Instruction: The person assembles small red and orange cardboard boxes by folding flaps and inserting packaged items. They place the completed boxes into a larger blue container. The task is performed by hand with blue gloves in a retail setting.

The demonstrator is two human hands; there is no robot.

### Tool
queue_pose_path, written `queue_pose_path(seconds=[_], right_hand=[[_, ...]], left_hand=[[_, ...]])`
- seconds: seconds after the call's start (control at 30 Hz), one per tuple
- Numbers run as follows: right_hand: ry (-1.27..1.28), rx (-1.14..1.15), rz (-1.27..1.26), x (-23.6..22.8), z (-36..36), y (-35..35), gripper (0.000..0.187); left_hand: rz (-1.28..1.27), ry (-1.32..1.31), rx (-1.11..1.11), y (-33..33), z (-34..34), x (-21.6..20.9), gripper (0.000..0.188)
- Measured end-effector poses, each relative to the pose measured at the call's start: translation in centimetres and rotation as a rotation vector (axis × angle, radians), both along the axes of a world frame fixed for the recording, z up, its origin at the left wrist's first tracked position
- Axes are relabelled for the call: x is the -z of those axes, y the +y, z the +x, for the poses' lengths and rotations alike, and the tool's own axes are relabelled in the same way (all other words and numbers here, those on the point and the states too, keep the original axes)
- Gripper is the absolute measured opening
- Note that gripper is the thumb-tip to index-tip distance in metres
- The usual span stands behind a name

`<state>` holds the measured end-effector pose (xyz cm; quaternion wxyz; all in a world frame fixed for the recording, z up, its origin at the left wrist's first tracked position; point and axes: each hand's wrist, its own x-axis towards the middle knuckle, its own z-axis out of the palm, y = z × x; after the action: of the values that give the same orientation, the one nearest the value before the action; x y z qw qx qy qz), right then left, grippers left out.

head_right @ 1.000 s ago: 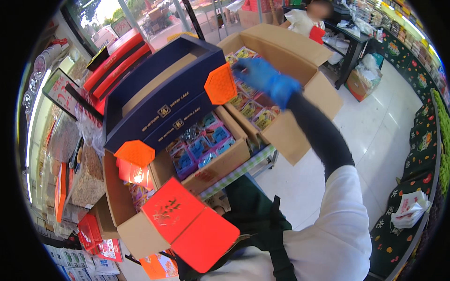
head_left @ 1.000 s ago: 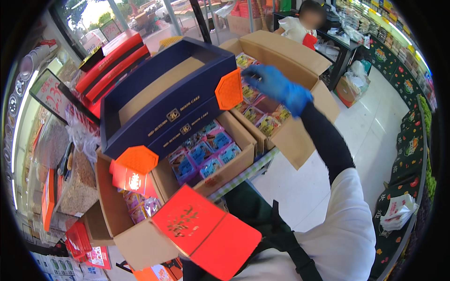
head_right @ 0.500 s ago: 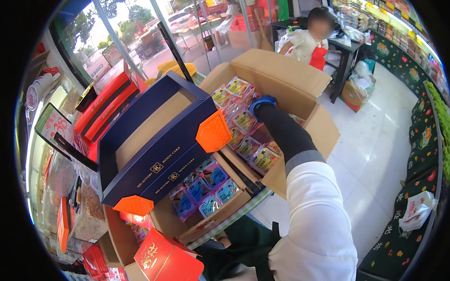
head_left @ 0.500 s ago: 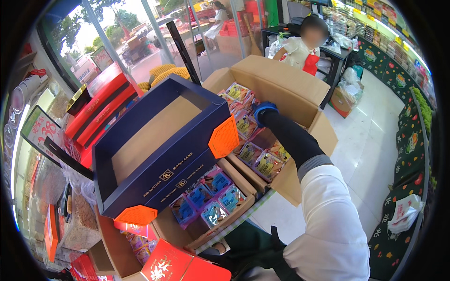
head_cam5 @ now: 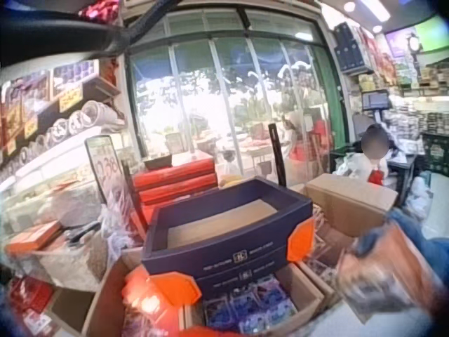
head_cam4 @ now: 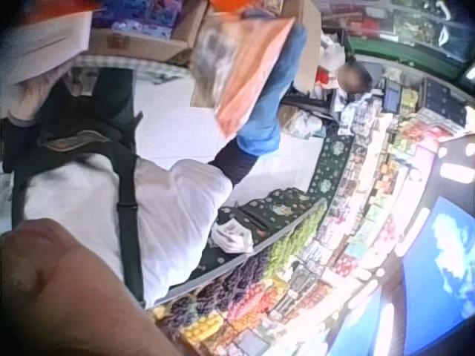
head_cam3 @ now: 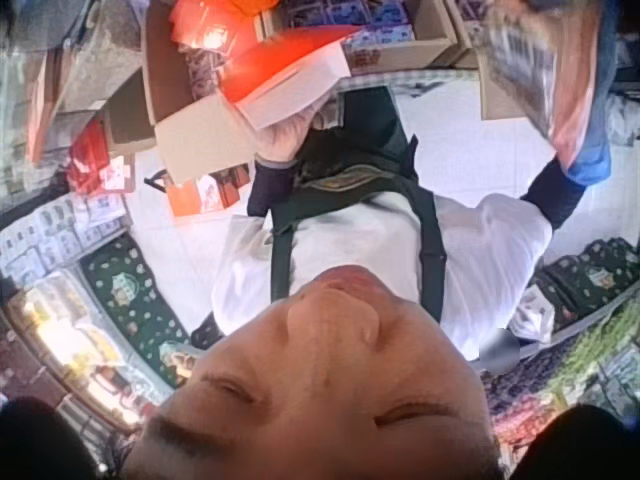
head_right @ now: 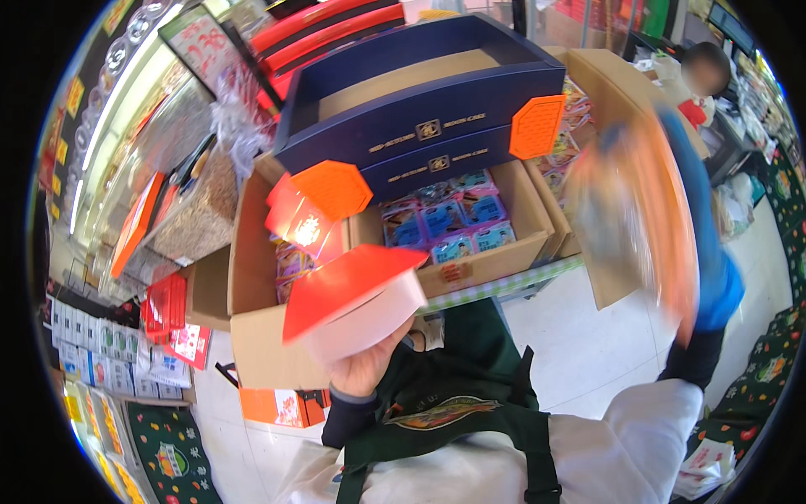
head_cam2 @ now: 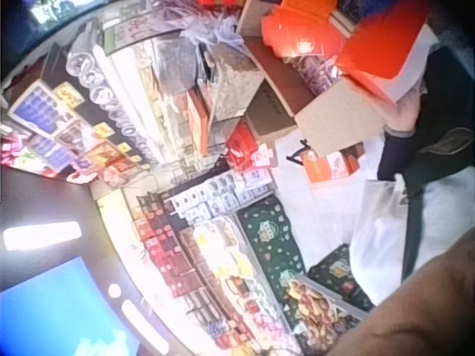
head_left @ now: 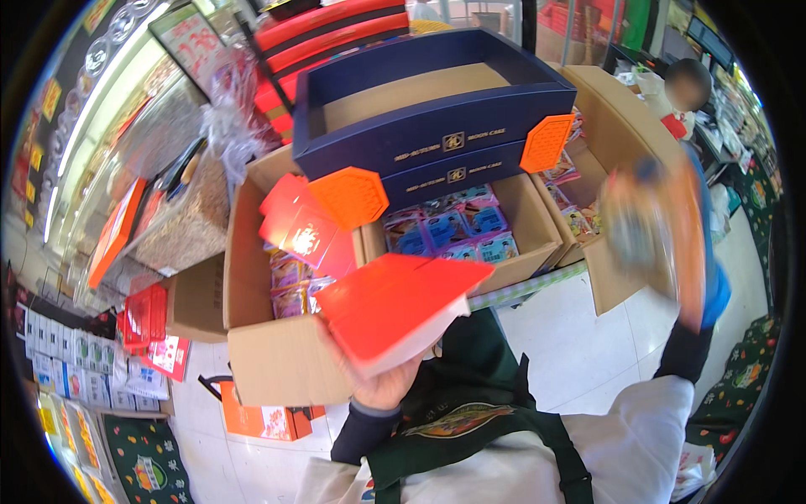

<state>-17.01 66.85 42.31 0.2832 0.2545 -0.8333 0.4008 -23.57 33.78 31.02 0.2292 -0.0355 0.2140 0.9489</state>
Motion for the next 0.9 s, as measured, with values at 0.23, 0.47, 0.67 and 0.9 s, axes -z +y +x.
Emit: queue_pose_path(seconds=[0.23,0.47,0.67,0.9], right_hand=[[-0.063,-0.588,0.413,-1.3,0.6,-12.6,0.048],[-0.170,-0.312,0.650,-1.4,1.2,-13.6,0.078],[-0.295,-0.461,0.580,-0.8,1.1,-11.8,0.076],[-0.478,-0.501,0.720,-3.2,1.5,-12.8,0.082]], left_hand=[[0.226,-0.037,0.106,-0.8,2.2,-0.9,0.076],[0.375,0.061,0.094,0.4,4.5,0.6,0.069],[0.323,-0.074,0.155,0.5,5.3,0.6,0.074],[0.382,-0.123,0.193,0.9,5.0,1.0,0.075]])
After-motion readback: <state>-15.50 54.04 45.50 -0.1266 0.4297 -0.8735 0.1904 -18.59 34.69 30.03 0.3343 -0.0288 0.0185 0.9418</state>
